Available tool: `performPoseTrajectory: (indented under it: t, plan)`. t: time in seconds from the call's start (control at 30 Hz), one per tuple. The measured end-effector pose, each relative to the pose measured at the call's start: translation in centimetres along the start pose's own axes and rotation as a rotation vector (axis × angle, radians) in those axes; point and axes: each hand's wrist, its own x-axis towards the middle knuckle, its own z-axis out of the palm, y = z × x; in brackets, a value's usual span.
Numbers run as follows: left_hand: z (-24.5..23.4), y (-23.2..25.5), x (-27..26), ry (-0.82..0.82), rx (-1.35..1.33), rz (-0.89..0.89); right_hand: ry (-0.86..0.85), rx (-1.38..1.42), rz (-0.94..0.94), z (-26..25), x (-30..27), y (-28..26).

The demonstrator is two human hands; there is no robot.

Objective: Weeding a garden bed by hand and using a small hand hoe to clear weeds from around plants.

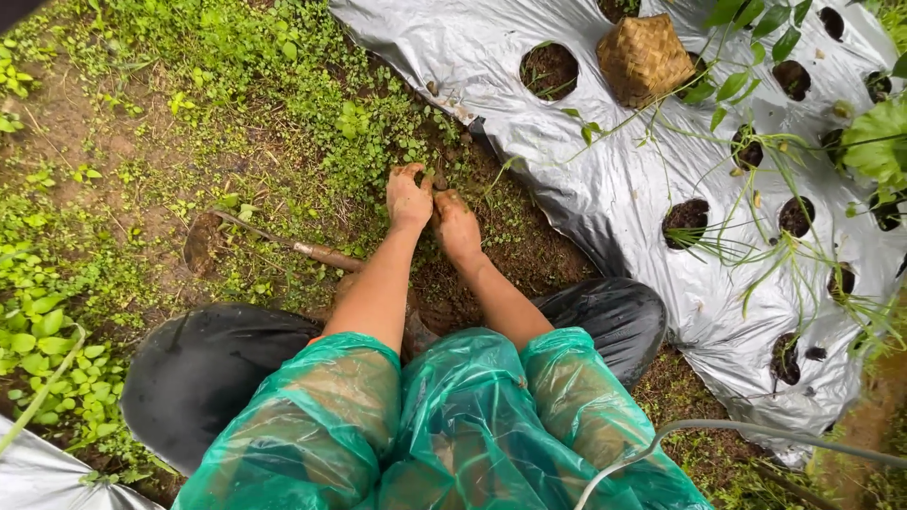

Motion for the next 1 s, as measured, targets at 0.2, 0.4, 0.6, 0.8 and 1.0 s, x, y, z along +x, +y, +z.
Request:
performPoseTrajectory:
  t: [0.2,0.4,0.6,0.8,1.0]
  plan:
    - [-0.8,1.1,-2.5,0.011,0.225,-0.022,0.237,0.116,0.127,-6.4,1.0,-2.2]
    - [-3.0,2.7,-5.0,-0.164,0.179,0.085,0.116,-0.124,0.187,-0.7,3.3,2.2]
    - [0.0,0.9,-3.0,-0.274,0.322,0.100,0.206,0.282,-0.019,0.1,2.4,4.5]
    - [2.6,-1.7,0.0,-0.170,0.111,0.089,0.077,0.311,0.027,-5.2,1.5,2.6]
    - [-2.0,2.8,-2.2,-0.033,0.236,0.064,0.095,-0.003,0.068,-9.4,0.0,6.0]
